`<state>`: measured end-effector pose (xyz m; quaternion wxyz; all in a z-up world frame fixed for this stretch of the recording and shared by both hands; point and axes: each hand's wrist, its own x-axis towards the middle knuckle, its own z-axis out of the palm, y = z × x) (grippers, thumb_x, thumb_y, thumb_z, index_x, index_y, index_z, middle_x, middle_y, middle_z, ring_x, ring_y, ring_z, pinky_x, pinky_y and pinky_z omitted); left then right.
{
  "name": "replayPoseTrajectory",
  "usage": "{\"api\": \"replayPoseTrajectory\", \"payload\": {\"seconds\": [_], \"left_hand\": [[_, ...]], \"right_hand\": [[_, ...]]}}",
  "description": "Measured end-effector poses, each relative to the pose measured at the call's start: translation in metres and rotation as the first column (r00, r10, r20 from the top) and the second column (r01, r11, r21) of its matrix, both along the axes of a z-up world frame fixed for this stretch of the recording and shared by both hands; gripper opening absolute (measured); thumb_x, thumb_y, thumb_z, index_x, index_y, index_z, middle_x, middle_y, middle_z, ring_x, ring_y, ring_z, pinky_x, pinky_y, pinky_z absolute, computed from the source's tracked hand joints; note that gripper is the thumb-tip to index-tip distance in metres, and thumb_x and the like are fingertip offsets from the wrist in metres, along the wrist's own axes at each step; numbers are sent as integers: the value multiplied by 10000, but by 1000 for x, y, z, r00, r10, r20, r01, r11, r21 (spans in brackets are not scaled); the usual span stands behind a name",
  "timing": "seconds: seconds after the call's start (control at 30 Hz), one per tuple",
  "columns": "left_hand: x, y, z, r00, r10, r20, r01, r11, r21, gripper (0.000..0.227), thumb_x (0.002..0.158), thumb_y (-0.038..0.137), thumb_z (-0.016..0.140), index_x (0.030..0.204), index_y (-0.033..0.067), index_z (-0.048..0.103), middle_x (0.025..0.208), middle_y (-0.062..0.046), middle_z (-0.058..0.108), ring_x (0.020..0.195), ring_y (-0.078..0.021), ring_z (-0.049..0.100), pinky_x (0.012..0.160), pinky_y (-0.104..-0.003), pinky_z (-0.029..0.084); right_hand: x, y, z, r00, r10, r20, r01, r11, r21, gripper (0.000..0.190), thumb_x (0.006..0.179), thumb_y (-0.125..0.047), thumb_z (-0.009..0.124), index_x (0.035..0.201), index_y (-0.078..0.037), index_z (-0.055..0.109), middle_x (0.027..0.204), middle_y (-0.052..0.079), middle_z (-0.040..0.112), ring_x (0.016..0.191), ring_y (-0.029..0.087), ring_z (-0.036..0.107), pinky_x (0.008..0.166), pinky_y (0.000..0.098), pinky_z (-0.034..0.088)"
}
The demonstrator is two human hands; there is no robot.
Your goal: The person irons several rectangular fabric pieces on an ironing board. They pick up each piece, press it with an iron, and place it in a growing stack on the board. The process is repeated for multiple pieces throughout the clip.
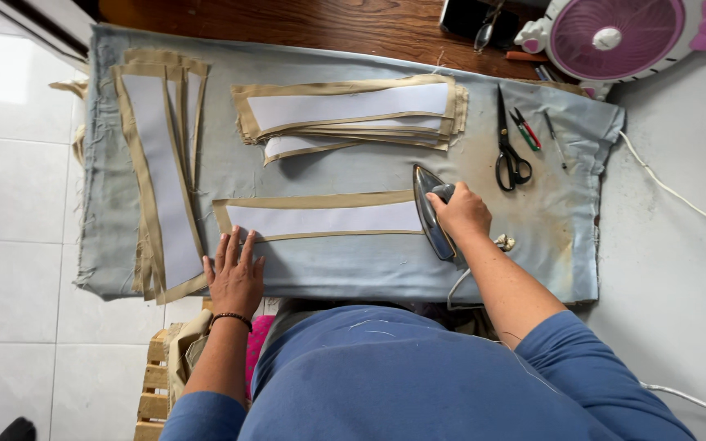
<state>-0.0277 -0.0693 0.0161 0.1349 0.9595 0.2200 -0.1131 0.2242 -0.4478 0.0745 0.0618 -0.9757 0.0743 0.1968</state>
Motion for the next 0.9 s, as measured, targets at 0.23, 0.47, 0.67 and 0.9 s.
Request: {"api": "replayPoseTrajectory", "payload": {"seconds": [0.23, 0.47, 0.67, 0.9], "left_hand": [[-8, 6, -22, 994, 13, 109, -19, 998, 59, 556, 995, 441, 567, 1530, 339, 457, 1671, 77, 343, 1551, -179, 293, 1248, -519, 254], [-24, 18, -40, 946, 29, 323, -54, 996, 70, 433, 882, 322, 728, 1301, 254, 644, 1492, 48, 547, 1421, -175, 484, 1171, -396, 382], [-51, 27, -45, 908, 118, 402, -135, 991, 16, 419, 863, 235, 714, 1273, 259, 634, 1343, 45, 595, 1283, -191, 566, 1056, -382, 451], [-76, 43, -18, 896, 185, 403, -212, 977, 22, 368, 854, 172, 686, 1204, 279, 649, 1269, 76, 617, 1182, -168, 594, 943, -357, 455]], "right_hand": [[-23, 42, 53, 964, 240, -110, -236, 970, 54, 567, 913, -614, 588, 1102, -84, 654, 1022, 249, 744, 1035, 468, 712, 866, 586, 566], [-36, 115, 48, 778, 617, -117, -618, 785, 32, 500, 874, -597, 612, 993, -112, 649, 941, 218, 755, 971, 426, 737, 855, 550, 579], [-46, 187, 33, 617, 783, -76, -782, 621, 49, 495, 874, -626, 591, 967, -143, 643, 884, 165, 760, 911, 374, 757, 817, 524, 594], [-55, 274, 26, 522, 847, -103, -842, 531, 97, 456, 894, -578, 573, 965, -132, 636, 861, 150, 755, 899, 372, 756, 799, 523, 592]]}}
